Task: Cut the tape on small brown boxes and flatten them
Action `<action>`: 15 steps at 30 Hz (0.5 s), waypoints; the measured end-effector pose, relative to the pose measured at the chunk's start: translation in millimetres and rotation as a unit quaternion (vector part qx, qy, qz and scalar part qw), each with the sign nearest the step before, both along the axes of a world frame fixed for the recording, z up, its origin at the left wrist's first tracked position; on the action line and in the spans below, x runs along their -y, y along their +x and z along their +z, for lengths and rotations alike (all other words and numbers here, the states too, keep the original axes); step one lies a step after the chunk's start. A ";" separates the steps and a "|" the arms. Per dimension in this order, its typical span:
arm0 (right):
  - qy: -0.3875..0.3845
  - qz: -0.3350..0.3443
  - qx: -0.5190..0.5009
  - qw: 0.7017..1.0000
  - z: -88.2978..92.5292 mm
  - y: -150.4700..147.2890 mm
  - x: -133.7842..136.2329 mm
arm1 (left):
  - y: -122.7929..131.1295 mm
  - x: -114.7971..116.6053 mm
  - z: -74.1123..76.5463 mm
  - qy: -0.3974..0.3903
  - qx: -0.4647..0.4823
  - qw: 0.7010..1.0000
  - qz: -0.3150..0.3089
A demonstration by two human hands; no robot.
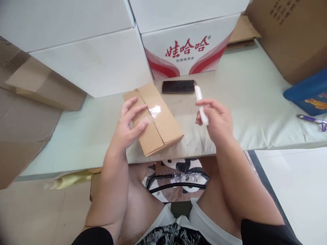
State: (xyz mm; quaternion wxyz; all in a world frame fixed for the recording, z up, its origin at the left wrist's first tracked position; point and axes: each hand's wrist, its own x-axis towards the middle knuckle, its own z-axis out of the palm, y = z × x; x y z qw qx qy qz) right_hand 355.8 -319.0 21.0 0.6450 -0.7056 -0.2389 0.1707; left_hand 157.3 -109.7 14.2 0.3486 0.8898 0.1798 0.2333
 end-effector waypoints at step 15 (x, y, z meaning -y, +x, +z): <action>0.151 0.014 0.161 0.975 36.3 -59.6 7.2 | 8.3 23.7 4.5 0.032 -0.009 0.999 0.022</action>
